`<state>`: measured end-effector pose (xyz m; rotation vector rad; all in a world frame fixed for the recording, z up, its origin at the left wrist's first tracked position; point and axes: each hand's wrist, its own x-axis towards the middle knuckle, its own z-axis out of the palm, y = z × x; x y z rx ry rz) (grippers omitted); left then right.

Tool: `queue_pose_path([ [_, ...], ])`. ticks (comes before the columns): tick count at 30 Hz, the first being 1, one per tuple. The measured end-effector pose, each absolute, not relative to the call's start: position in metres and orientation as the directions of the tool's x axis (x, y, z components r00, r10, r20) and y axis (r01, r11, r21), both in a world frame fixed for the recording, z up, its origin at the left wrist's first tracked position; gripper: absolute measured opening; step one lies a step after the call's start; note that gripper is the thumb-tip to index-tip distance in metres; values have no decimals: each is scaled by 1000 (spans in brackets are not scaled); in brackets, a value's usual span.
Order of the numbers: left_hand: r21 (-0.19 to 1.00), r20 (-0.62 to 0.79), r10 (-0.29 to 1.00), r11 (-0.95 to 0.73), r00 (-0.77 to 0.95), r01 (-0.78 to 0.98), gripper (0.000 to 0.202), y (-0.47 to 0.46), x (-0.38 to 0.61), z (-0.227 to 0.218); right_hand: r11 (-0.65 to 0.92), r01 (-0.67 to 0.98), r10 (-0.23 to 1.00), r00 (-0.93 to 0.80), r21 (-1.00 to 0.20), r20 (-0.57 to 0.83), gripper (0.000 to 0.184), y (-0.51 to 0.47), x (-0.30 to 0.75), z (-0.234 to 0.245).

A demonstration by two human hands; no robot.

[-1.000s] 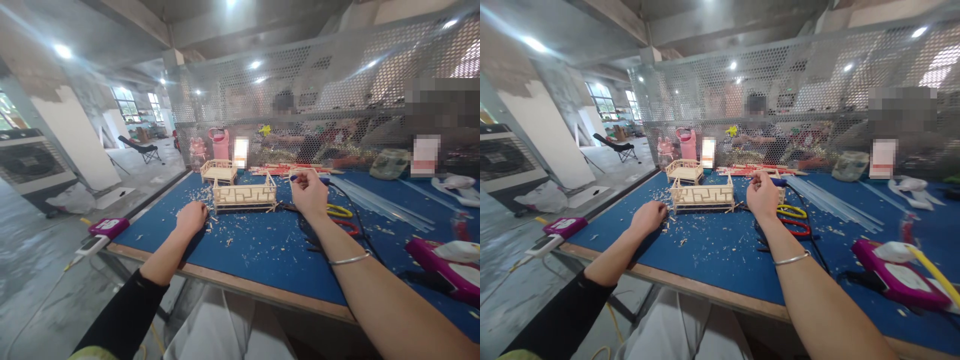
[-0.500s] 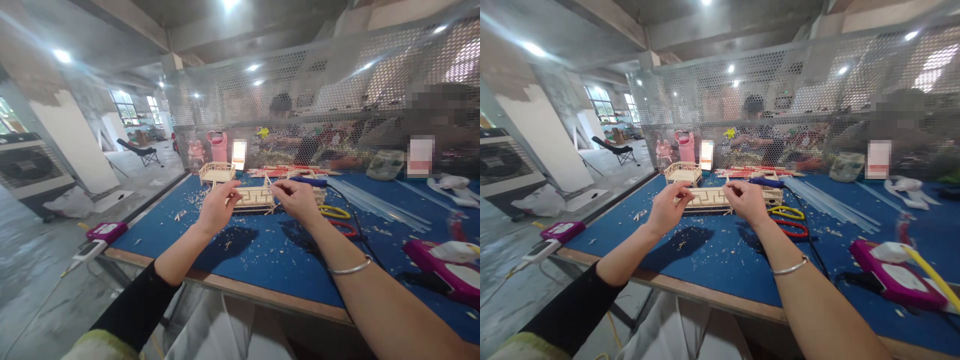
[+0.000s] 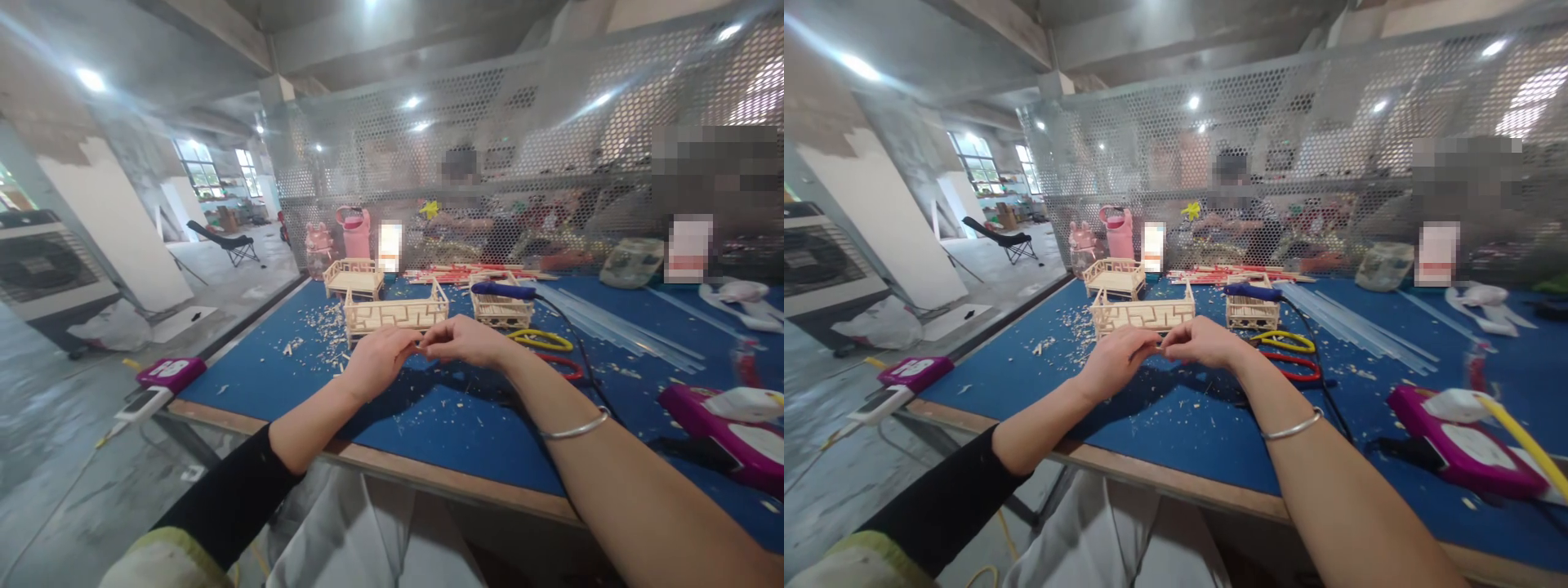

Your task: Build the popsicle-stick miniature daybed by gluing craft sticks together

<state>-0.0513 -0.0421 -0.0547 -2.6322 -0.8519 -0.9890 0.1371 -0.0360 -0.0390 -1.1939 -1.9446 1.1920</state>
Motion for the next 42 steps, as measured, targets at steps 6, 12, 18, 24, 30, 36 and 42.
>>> queue_pose_path([
  [6,116,479,647,-717,593,687,18,-50,-52,-60,296,517,851,-525,-803,-25,15,-33,135,-46],
  [12,144,292,846,-501,447,853,27,-54,-58,-56,281,704,911,-409,-652,-49,8,-30,141,-45],
  [18,183,360,824,-522,437,833,34,-60,-54,-54,338,660,888,-459,-671,-4,17,-37,128,-42],
  [24,250,394,786,-591,477,767,26,-57,-54,-57,344,575,878,-477,-742,38,22,-37,125,-44],
  [30,363,463,791,-580,400,729,25,-56,-53,-60,387,563,886,-446,-730,126,24,-35,129,-43],
  [36,470,618,756,-575,215,670,29,-42,-57,-41,506,603,854,-250,-618,456,21,-34,130,-39],
  [42,540,691,713,-619,120,569,27,10,-49,7,341,658,850,89,-672,519,25,-26,125,-44],
])
